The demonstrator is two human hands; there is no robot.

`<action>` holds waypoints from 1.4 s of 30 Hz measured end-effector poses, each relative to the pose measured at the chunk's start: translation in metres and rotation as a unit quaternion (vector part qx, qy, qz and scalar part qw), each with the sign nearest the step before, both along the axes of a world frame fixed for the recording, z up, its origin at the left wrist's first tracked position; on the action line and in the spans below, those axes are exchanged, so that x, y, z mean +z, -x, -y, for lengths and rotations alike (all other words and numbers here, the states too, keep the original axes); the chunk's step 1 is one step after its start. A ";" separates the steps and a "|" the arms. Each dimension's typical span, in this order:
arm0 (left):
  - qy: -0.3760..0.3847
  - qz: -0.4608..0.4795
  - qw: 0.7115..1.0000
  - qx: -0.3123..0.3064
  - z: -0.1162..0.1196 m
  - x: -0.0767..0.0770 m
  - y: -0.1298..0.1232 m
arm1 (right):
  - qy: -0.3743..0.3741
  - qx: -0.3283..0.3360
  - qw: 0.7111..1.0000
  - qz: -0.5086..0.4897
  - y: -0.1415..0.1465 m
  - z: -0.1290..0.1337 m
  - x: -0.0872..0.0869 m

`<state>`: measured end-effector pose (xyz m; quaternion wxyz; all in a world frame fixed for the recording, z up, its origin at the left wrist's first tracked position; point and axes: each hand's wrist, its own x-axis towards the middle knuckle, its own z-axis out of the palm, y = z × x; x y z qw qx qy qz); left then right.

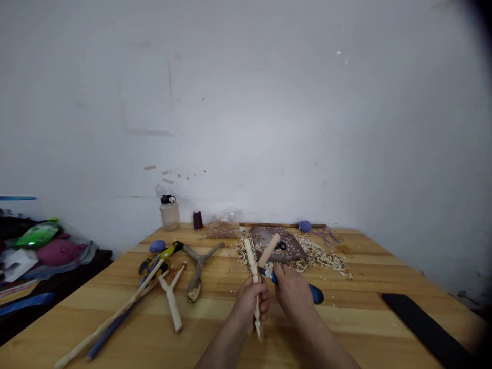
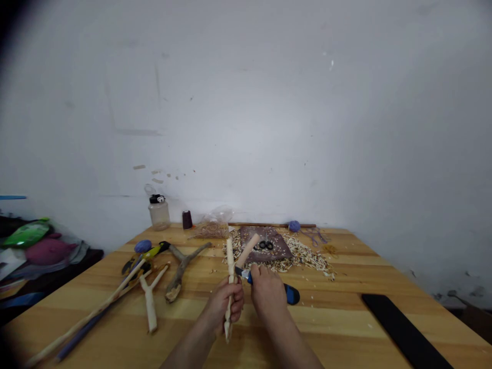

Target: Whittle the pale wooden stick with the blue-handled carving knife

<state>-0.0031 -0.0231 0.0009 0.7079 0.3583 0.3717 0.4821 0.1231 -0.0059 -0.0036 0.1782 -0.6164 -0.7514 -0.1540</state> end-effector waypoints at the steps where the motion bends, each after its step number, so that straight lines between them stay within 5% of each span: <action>1: 0.001 0.000 1.000 0.000 0.001 0.000 0.000 | 0.000 -0.003 1.000 0.002 0.000 0.000 -0.001; 9: 0.003 -0.052 0.998 0.040 0.002 -0.007 -0.011 | 0.024 -0.070 0.997 0.009 0.011 -0.001 -0.005; 18: 0.013 -0.093 0.994 0.050 0.005 -0.009 -0.016 | 0.004 -0.074 0.997 0.025 0.013 -0.001 -0.004; 34: 0.063 0.015 0.998 0.001 0.005 -0.009 -0.013 | 0.099 -0.070 0.991 -0.054 0.012 0.001 0.006; 38: 0.078 0.054 0.993 -0.067 0.004 -0.004 -0.009 | 0.123 -0.003 0.979 -0.162 0.001 -0.005 0.002; 42: 0.064 0.064 0.988 -0.127 0.002 -0.004 -0.006 | 0.151 0.149 0.919 -0.333 -0.008 -0.014 -0.005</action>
